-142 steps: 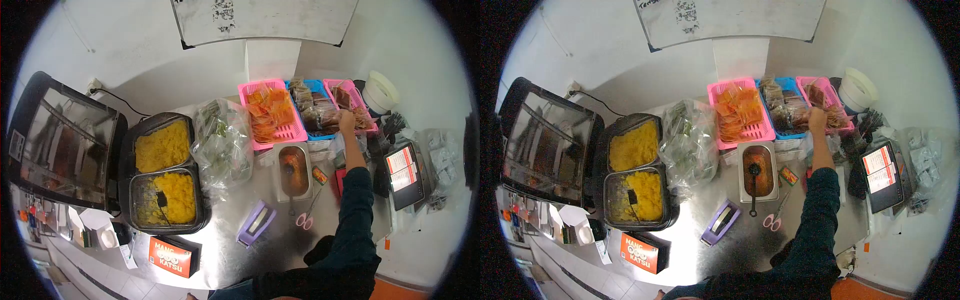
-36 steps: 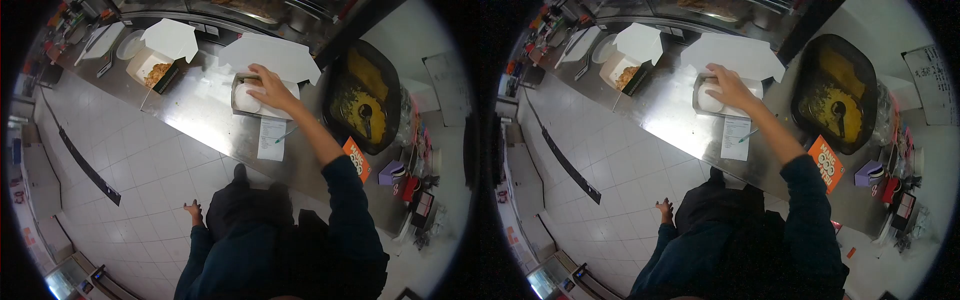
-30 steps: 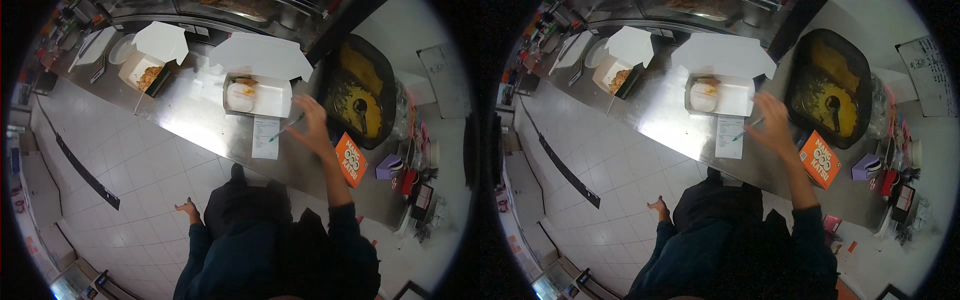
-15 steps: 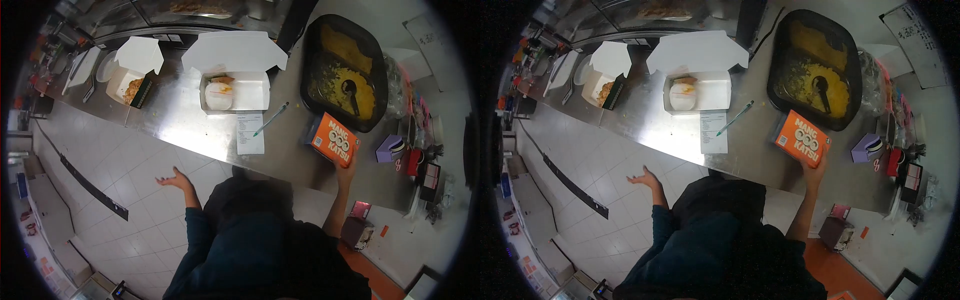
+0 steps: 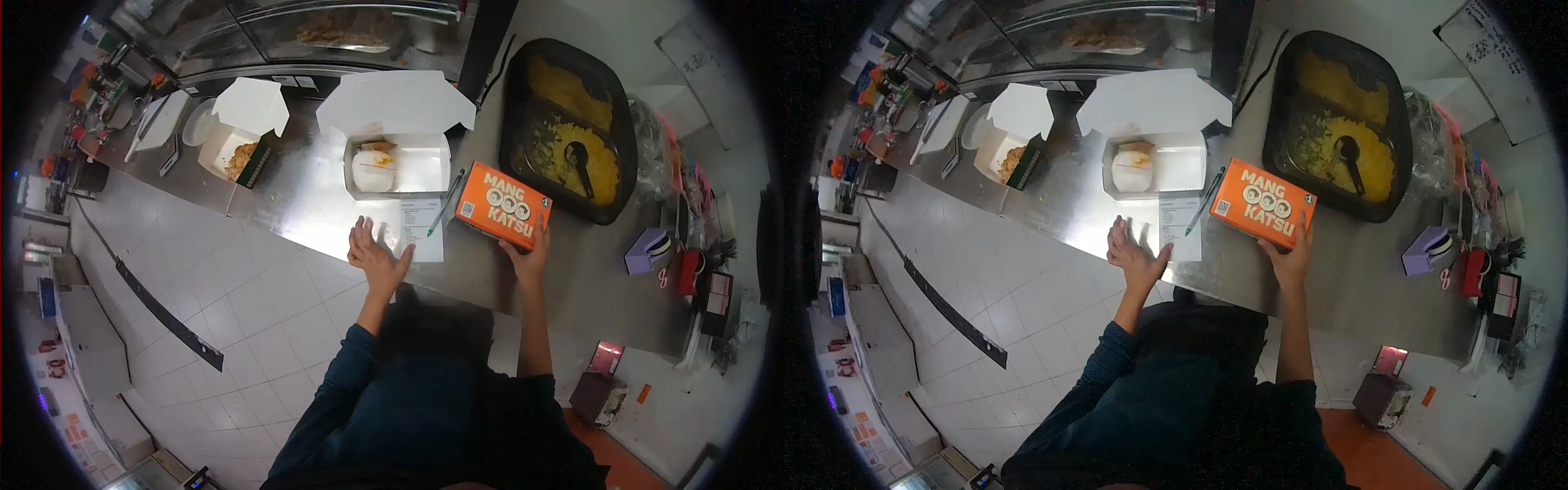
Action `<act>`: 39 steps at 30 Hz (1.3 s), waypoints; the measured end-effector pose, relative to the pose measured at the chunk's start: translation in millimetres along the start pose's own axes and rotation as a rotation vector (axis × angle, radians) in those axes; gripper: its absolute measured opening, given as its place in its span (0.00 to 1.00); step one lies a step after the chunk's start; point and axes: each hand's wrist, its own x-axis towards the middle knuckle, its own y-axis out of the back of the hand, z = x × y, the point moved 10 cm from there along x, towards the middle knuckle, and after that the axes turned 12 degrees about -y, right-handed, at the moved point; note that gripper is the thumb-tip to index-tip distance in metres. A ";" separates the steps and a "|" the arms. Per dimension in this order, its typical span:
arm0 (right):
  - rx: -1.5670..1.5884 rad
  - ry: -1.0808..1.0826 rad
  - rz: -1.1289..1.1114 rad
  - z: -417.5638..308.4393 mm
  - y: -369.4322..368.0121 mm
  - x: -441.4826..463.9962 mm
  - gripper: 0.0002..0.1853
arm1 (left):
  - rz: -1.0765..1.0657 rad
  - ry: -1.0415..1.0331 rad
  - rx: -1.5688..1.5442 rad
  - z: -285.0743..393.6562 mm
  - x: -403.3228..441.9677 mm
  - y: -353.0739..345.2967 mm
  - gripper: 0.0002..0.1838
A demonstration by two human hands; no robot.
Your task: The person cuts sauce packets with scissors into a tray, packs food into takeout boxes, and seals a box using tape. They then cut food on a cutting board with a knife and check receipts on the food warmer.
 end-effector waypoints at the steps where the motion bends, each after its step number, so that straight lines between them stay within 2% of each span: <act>1: 0.004 0.004 -0.001 -1.4 -2.3 -1.1 0.51 | -0.076 0.001 0.119 2.8 1.7 -1.2 0.45; 4: -0.065 0.186 0.049 -19.9 -2.6 -7.8 0.52 | -0.085 0.044 0.167 -7.8 1.4 -0.5 0.45; 7: -0.072 0.162 0.207 -38.8 11.1 -20.6 0.50 | -0.062 0.057 0.153 -11.2 0.5 3.7 0.45; 10: -0.111 0.325 0.323 -58.3 14.0 -45.3 0.43 | 0.057 0.087 0.123 -28.1 -2.0 20.3 0.44; 12: -0.100 0.406 0.323 -66.8 2.3 -65.8 0.36 | 0.114 0.177 0.178 -44.3 2.2 44.0 0.42; 15: -0.165 0.469 0.250 -73.5 -26.2 -92.8 0.29 | 0.215 0.175 0.251 -87.3 22.6 83.7 0.42; 16: -0.203 0.483 0.217 -74.6 -37.1 -99.4 0.27 | 0.344 0.194 0.045 -106.9 33.2 99.3 0.42; 17: -0.185 0.493 0.170 -75.2 -46.6 -103.9 0.26 | 0.471 0.204 -0.165 -127.4 46.3 113.9 0.42; 20: -0.153 0.517 0.041 -78.8 -71.4 -113.3 0.23 | 0.444 0.068 0.186 -151.7 99.2 154.0 0.42; 24: -0.144 0.517 -0.069 -85.2 -88.7 -116.3 0.18 | 0.350 0.060 0.391 -191.8 133.5 147.3 0.40; 27: -0.168 0.492 -0.067 -84.3 -89.9 -113.9 0.16 | 0.205 0.293 0.126 -213.3 127.3 120.1 0.40; 29: -0.159 0.457 -0.072 -76.2 -90.4 -111.2 0.16 | 0.289 0.129 0.197 -191.2 126.9 122.4 0.40; 32: -0.177 0.414 -0.031 -72.0 -86.1 -110.4 0.15 | 0.303 0.073 0.232 -182.5 125.5 126.3 0.42; 35: -0.160 0.386 0.039 -73.5 -81.5 -114.9 0.15 | 0.327 0.111 0.045 -193.1 120.2 127.4 0.41; 36: -0.145 0.381 0.050 -78.6 -79.2 -117.7 0.14 | 0.350 0.094 0.091 -193.9 115.2 132.5 0.41; 38: -0.143 0.387 0.018 -92.3 -79.2 -125.5 0.15 | 0.501 0.119 0.042 -210.2 98.4 155.3 0.39; 39: -0.144 0.392 0.000 -97.3 -79.1 -128.4 0.15 | 0.608 0.163 0.142 -218.8 84.3 174.7 0.38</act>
